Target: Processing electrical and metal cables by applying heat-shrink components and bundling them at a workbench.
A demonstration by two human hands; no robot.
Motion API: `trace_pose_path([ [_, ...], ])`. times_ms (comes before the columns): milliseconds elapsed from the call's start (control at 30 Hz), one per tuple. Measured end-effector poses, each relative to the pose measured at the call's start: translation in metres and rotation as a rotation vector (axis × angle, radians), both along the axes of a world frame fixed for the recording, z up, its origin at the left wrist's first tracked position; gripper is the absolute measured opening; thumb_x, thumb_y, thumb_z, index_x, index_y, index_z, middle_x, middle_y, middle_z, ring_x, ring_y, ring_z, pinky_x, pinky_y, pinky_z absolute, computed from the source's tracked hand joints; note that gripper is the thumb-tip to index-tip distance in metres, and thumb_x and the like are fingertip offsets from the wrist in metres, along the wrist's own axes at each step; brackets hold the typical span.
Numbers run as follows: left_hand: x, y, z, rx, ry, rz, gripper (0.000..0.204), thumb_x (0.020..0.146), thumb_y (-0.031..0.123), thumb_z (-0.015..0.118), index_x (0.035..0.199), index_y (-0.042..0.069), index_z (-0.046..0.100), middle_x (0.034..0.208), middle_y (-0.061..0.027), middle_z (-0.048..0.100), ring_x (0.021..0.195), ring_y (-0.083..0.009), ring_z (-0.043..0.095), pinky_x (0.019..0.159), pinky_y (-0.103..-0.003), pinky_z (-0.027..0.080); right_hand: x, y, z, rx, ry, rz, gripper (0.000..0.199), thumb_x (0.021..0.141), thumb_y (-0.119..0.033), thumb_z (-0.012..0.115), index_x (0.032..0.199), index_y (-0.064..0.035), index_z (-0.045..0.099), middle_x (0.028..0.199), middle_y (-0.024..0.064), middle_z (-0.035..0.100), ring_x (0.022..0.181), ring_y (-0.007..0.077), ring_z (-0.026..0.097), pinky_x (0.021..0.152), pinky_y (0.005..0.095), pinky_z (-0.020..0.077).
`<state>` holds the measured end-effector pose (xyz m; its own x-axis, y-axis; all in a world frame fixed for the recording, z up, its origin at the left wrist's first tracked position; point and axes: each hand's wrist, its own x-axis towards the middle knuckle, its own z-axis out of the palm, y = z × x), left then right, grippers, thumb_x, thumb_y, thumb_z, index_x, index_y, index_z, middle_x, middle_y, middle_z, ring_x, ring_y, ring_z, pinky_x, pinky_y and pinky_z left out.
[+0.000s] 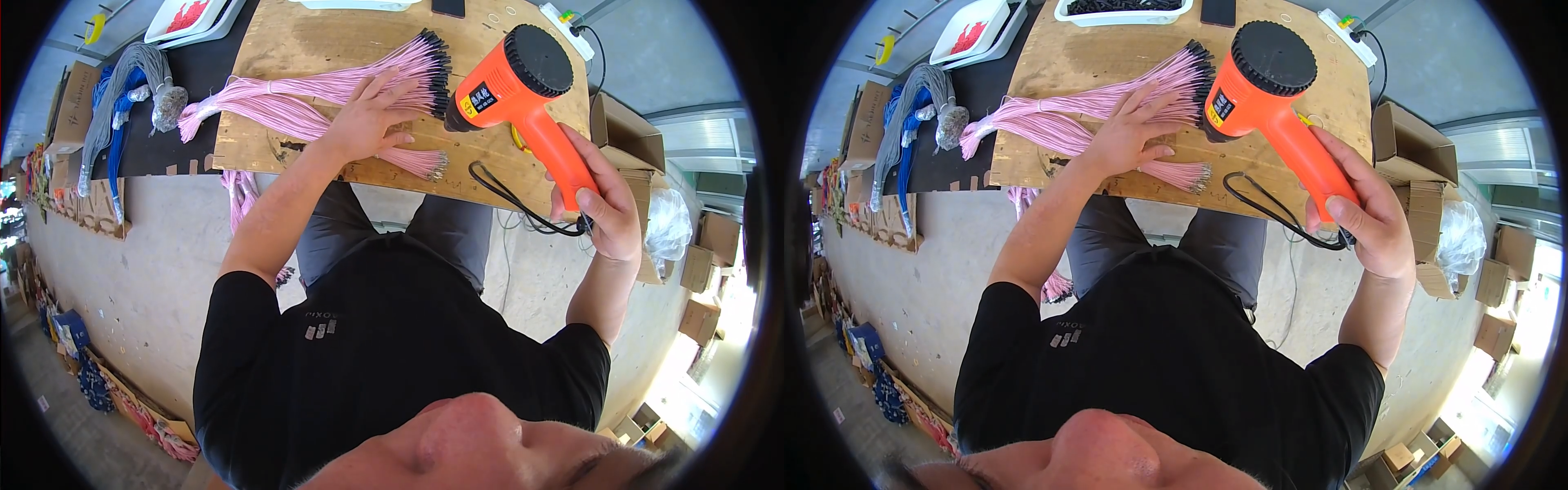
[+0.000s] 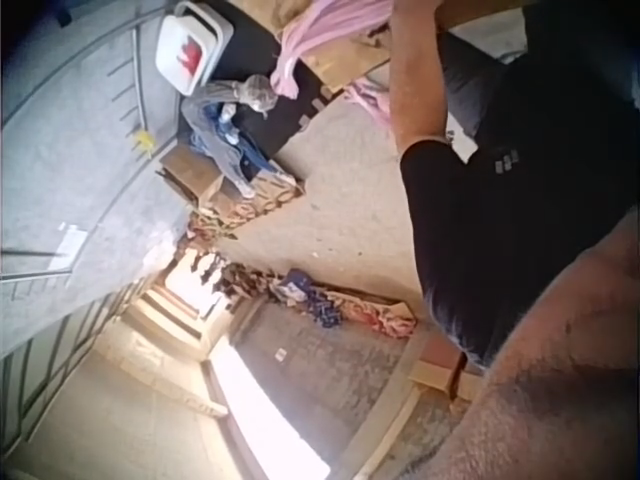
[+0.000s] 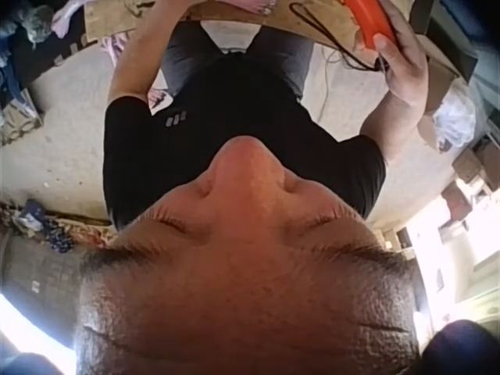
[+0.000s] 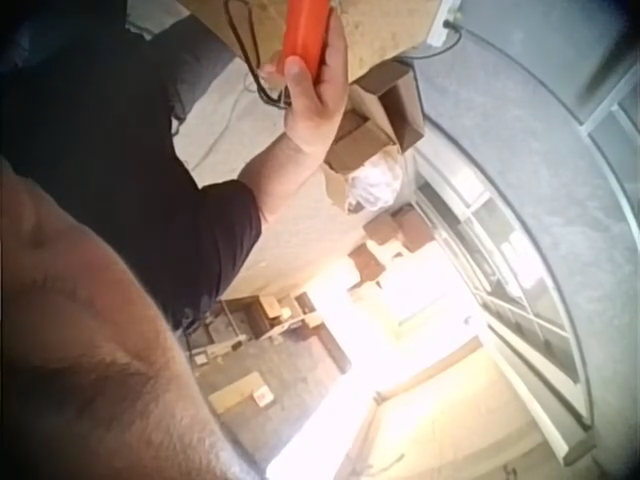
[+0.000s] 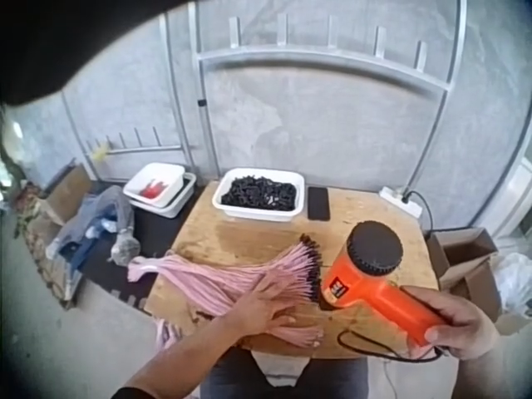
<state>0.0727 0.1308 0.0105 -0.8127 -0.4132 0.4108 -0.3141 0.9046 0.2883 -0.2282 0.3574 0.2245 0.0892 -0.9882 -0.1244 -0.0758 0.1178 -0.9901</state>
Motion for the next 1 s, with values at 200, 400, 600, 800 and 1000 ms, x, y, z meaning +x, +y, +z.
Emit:
trace_pose_path([
  [200, 0.016, -0.001, 0.003, 0.005, 0.056, 0.088, 0.032, 0.088, 0.033, 0.082, 0.116, 0.019, 0.081, 0.16, -0.0029, 0.053, 0.155, -0.0337, 0.036, 0.124, -0.054, 0.033, 0.005, -0.007, -0.003, -0.023, 0.023, 0.016, 0.081, 0.099, -0.024, 0.069, 0.162, 0.0104, 0.032, 0.126, 0.0147, 0.066, 0.083, 0.0156, 0.064, 0.08, 0.029, 0.0515],
  [400, 0.07, -0.015, -0.008, -0.081, 0.153, 0.273, 0.025, 0.085, 0.023, 0.083, 0.108, 0.014, 0.081, 0.146, -0.0044, 0.064, 0.144, -0.0349, 0.05, 0.119, -0.053, 0.041, 0.004, -0.011, -0.004, -0.056, 0.052, 0.011, 0.08, 0.099, -0.023, 0.068, 0.162, 0.0117, 0.031, 0.129, 0.0153, 0.065, 0.084, 0.0155, 0.064, 0.083, 0.0293, 0.051],
  [600, 0.122, -0.012, -0.017, -0.114, 0.209, 0.501, 0.029, 0.087, 0.021, 0.083, 0.114, 0.01, 0.079, 0.147, -0.0087, 0.063, 0.142, -0.037, 0.051, 0.117, -0.051, 0.041, 0.006, -0.016, -0.005, -0.06, 0.051, 0.007, 0.079, 0.099, -0.022, 0.067, 0.161, 0.0123, 0.032, 0.132, 0.0162, 0.065, 0.084, 0.0162, 0.064, 0.084, 0.0299, 0.051],
  [800, 0.135, -0.002, -0.029, -0.134, 0.222, 0.644, 0.037, 0.092, 0.023, 0.08, 0.126, 0.01, 0.073, 0.152, -0.0111, 0.058, 0.145, -0.0396, 0.047, 0.119, -0.051, 0.039, 0.008, -0.023, -0.006, -0.052, 0.048, 0.016, 0.08, 0.099, -0.023, 0.067, 0.161, 0.0124, 0.032, 0.132, 0.0165, 0.065, 0.083, 0.0163, 0.064, 0.083, 0.0298, 0.0511],
  [1000, 0.137, -0.002, -0.032, -0.131, 0.213, 0.686, 0.041, 0.094, 0.025, 0.078, 0.131, 0.01, 0.07, 0.154, -0.0116, 0.056, 0.145, -0.0401, 0.046, 0.12, -0.052, 0.038, 0.01, -0.027, -0.005, -0.053, 0.047, 0.012, 0.08, 0.097, -0.023, 0.068, 0.161, 0.0122, 0.034, 0.131, 0.0167, 0.065, 0.083, 0.016, 0.064, 0.083, 0.0294, 0.0508],
])
